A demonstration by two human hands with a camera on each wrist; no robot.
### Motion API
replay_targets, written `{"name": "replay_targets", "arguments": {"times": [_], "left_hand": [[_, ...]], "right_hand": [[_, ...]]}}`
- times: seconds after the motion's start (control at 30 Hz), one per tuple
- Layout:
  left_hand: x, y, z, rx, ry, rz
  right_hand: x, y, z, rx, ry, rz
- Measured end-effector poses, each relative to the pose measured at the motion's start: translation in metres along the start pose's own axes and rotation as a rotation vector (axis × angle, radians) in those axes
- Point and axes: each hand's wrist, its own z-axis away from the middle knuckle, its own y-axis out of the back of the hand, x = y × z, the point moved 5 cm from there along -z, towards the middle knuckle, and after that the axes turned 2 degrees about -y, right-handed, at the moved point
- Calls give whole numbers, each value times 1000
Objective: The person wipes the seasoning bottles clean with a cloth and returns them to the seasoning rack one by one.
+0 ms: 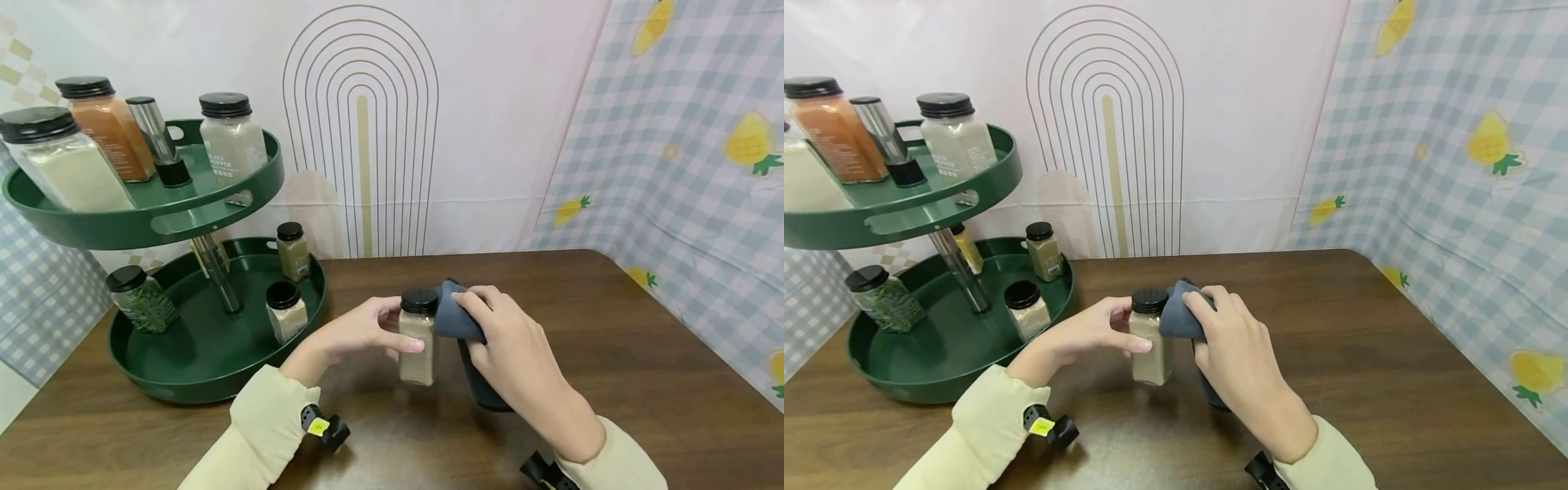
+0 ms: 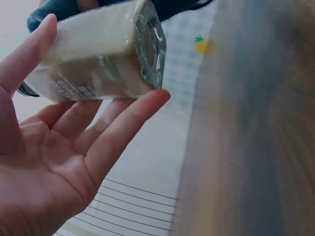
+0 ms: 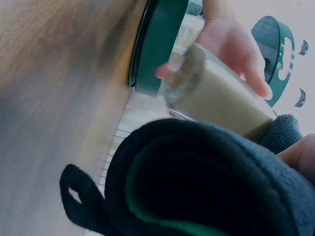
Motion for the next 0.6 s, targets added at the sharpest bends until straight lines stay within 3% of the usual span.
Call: {"name": "replay_targets", "arguments": {"times": [0.17,0.3,0.43,0.6], "left_hand": [[11,1,5,30,-34,-5],[17,6,8,105,-60,25],[22,14,12,196,-61,55],[28,22,16,238,-91,93]], "right_hand": [[-3,0,1,20,65,29],[-4,-3,1,6,94,47],[-6,-6,1,-48,122,70],[-6,-10,4,-167,129,184]]}}
